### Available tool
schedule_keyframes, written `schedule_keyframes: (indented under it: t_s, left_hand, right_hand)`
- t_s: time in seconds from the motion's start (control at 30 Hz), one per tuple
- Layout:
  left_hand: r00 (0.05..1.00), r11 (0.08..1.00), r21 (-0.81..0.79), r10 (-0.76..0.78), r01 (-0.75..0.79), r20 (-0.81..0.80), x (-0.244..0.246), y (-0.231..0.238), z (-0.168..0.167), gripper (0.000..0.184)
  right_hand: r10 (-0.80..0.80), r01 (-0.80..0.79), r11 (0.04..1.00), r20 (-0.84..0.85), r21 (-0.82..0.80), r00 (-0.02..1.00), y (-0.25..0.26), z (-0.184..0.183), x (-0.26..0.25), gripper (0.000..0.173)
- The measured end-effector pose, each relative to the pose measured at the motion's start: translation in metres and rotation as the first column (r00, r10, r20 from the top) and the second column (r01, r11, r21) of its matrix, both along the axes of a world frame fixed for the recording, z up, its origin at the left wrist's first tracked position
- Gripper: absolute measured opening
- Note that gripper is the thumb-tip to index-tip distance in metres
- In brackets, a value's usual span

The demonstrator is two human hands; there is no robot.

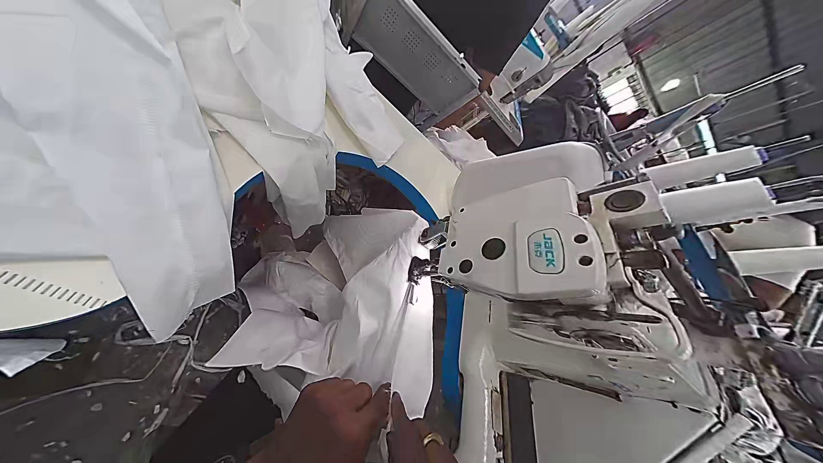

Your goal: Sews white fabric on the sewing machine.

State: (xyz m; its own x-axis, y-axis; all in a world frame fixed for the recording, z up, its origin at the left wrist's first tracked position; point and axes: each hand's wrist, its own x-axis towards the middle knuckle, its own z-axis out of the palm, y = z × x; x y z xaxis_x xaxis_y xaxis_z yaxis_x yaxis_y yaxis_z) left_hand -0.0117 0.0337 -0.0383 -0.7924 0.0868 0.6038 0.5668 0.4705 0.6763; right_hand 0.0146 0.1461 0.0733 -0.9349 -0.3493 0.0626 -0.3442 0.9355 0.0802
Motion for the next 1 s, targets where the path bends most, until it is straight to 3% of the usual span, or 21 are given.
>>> schedule_keyframes:
  t_s: [0.23, 0.33, 0.4, 0.47, 0.53, 0.6, 0.73, 0.83, 0.9, 0.93, 0.97, 1.0]
  left_hand:
    - [0.976, 0.973, 0.198, -0.154, 0.122, 0.156, -0.027, 0.005, -0.005, 0.025]
    - [0.948, 0.963, 0.236, -0.191, 0.131, 0.253, -0.025, -0.002, 0.003, 0.029]
    - [0.951, 0.963, 0.244, -0.177, 0.114, 0.254, -0.015, 0.005, 0.001, 0.03]
    - [0.955, 0.959, 0.235, -0.209, 0.158, 0.212, -0.013, 0.007, -0.005, 0.028]
    - [0.931, 0.924, 0.299, -0.305, 0.238, 0.201, -0.021, 0.005, -0.008, 0.018]
    - [0.885, 0.868, 0.39, -0.411, 0.308, 0.217, -0.033, 0.001, -0.013, 0.02]
    - [0.87, 0.813, 0.468, -0.466, 0.348, 0.162, -0.057, 0.005, -0.018, 0.021]
    - [0.945, 0.915, 0.354, -0.271, 0.194, 0.184, -0.047, 0.007, -0.012, 0.023]
    - [0.972, 0.982, 0.161, 0.055, -0.094, 0.229, -0.022, -0.002, -0.012, 0.026]
    - [0.941, 0.969, 0.067, 0.212, -0.237, 0.263, -0.012, -0.011, -0.019, 0.026]
    - [0.9, 0.951, 0.0, 0.293, -0.31, 0.323, -0.005, -0.027, -0.029, 0.024]
    - [0.874, 0.96, -0.008, 0.258, -0.279, 0.412, -0.003, -0.047, -0.037, 0.02]
  right_hand:
    - [-0.114, 0.111, 0.989, -0.025, -0.095, 0.993, 0.002, -0.009, -0.031, 0.025]
    - [-0.172, 0.218, 0.959, 0.239, -0.182, 0.956, 0.03, -0.004, -0.011, 0.017]
    - [-0.119, 0.214, 0.945, 0.352, -0.246, 0.929, 0.047, 0.001, -0.003, 0.019]
    - [-0.028, 0.115, 0.951, 0.293, -0.286, 0.956, 0.037, 0.006, -0.007, 0.019]
    - [0.078, -0.024, 0.972, 0.223, -0.232, 0.972, 0.023, 0.005, -0.024, 0.018]
    - [0.152, -0.123, 0.977, 0.165, -0.177, 0.974, 0.016, -0.003, -0.037, 0.019]
    - [0.175, -0.171, 0.976, 0.016, -0.135, 0.985, 0.018, -0.017, -0.056, 0.023]
    - [0.052, -0.055, 0.987, -0.022, -0.151, 0.998, 0.032, -0.021, -0.047, 0.021]
    - [-0.137, 0.155, 0.981, 0.148, -0.117, 0.979, 0.043, -0.018, -0.031, 0.019]
    - [-0.217, 0.249, 0.963, 0.249, -0.104, 0.944, 0.053, -0.022, -0.028, 0.02]
    - [-0.261, 0.323, 0.938, 0.358, -0.123, 0.896, 0.065, -0.031, -0.026, 0.02]
    - [-0.245, 0.367, 0.905, 0.442, -0.215, 0.863, 0.078, -0.045, -0.025, 0.018]
